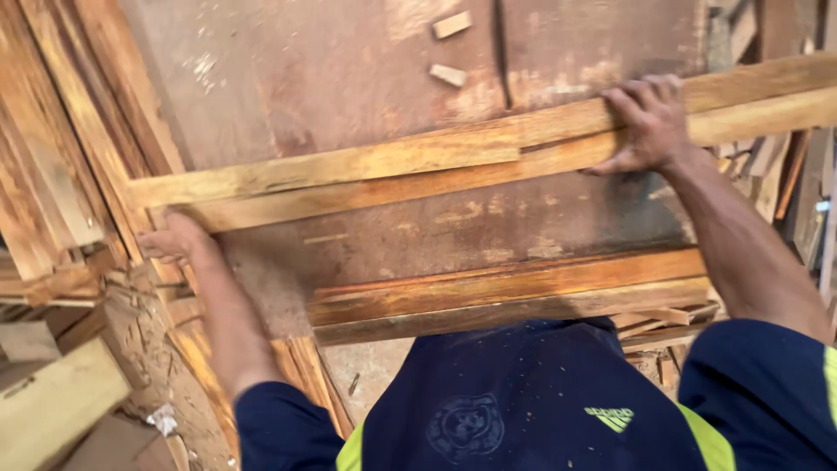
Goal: Arranging and stacking thin wood strips on a plywood board in a workshop.
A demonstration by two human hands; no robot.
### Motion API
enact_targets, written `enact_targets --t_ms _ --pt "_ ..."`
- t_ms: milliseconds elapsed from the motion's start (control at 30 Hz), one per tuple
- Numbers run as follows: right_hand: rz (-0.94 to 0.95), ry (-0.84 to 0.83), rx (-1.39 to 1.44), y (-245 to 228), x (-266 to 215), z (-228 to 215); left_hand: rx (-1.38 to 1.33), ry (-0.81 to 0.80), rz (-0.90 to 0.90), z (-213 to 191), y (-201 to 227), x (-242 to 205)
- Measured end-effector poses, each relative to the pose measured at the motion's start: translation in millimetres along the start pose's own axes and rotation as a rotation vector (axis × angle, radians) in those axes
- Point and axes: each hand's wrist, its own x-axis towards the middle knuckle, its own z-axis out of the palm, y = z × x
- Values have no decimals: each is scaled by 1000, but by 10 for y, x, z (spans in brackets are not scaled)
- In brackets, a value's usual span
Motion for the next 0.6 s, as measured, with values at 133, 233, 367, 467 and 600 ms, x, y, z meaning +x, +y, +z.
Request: enact_targets --t_ms 133,233,367,467,600 --pt "-42 -40 20 -43 25 -26 290 -345 584 1572 1425 -739" --pt "-89 -12 -1 -42 52 -59 460 -453 804 2362 2286 -1615" --pt "-73 9 -6 -17 64 6 849 -767 778 2795 2202 -1799" --pt "-38 -19 9 0 46 44 814 -738 829 2818 2026 -1795" --pt "-24 7 28 81 128 223 782 -614 969 2934 1694 -1617"
